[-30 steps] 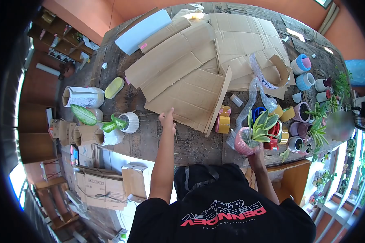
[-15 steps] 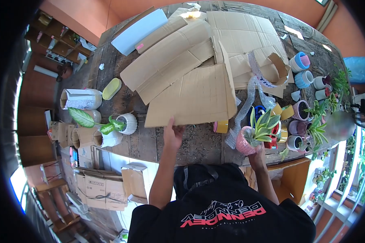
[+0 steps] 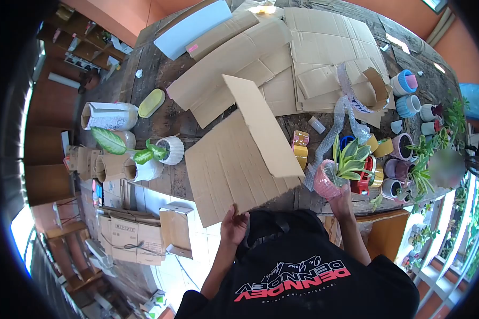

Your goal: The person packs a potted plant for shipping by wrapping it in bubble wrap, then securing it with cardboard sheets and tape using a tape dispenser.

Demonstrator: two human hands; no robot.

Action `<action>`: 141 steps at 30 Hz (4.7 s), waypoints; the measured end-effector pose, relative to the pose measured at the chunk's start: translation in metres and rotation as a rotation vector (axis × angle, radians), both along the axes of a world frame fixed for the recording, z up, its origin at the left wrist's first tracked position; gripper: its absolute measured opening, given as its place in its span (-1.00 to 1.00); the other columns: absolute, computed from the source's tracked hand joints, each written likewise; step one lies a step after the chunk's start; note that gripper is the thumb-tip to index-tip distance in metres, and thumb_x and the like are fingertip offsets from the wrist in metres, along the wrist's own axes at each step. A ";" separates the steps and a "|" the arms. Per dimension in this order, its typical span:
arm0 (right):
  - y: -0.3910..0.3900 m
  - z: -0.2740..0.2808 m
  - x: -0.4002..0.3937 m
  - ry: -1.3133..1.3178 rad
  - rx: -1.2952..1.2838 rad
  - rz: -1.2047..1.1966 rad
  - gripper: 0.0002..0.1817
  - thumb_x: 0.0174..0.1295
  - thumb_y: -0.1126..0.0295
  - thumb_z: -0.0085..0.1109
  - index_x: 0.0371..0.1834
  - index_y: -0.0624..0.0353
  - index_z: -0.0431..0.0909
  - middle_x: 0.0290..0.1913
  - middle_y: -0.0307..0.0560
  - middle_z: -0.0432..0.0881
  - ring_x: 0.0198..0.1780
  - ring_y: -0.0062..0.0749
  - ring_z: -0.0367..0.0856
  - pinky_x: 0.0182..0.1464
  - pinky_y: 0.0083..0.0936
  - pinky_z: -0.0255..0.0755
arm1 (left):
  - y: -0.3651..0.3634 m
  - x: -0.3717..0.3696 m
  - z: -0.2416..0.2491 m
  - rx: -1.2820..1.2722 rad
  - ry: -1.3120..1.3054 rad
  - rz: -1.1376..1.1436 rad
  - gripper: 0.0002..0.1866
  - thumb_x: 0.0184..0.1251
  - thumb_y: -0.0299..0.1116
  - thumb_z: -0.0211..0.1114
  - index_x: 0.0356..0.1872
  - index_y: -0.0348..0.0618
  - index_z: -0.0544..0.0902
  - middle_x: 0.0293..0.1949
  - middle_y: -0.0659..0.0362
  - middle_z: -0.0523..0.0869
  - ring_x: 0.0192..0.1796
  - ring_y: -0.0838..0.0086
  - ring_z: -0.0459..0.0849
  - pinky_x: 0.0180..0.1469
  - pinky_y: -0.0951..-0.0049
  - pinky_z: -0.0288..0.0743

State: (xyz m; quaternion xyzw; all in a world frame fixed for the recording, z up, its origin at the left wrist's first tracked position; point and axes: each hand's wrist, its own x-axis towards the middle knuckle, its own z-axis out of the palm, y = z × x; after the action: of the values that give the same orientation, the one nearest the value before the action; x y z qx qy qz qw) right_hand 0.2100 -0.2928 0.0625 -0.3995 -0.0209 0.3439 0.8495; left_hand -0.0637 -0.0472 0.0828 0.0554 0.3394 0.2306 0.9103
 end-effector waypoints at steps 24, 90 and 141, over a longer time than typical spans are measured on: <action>-0.003 0.013 -0.003 -0.108 -0.026 0.030 -0.23 0.52 0.02 0.01 0.58 0.19 -0.08 0.48 0.09 0.24 0.51 -0.11 0.29 0.52 -0.06 0.20 | -0.013 0.151 0.008 0.276 0.139 -0.173 -0.69 0.53 -0.33 0.21 0.20 -0.16 0.52 0.10 0.14 0.69 0.12 0.35 0.69 0.18 0.29 0.56; 0.020 0.039 0.010 -0.038 -0.250 0.035 0.27 -0.07 -0.40 0.45 0.51 0.30 0.10 0.39 -0.04 0.38 0.42 -0.29 0.40 0.47 -0.26 0.28 | 0.136 0.243 -0.055 0.363 0.155 -0.197 -0.68 0.48 -0.44 0.21 0.19 -0.07 0.43 -0.16 0.10 0.68 -0.24 0.36 0.76 -0.23 0.38 0.73; 0.062 0.044 -0.008 -0.248 -0.167 0.397 0.11 0.10 -0.33 0.39 0.46 0.29 0.13 0.33 -0.01 0.40 0.33 -0.32 0.44 0.38 -0.32 0.34 | 0.055 0.007 0.064 0.723 0.390 -0.130 -0.71 0.52 -0.31 0.23 0.12 -0.17 0.46 -0.17 0.15 0.64 -0.35 0.49 0.59 -0.31 0.46 0.49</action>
State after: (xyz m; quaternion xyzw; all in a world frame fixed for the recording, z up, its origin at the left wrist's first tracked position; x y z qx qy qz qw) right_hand 0.2017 -0.2304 0.1069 -0.4957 -0.1744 0.4531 0.7201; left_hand -0.0564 0.0076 0.1466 0.4357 0.3984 0.2620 0.7634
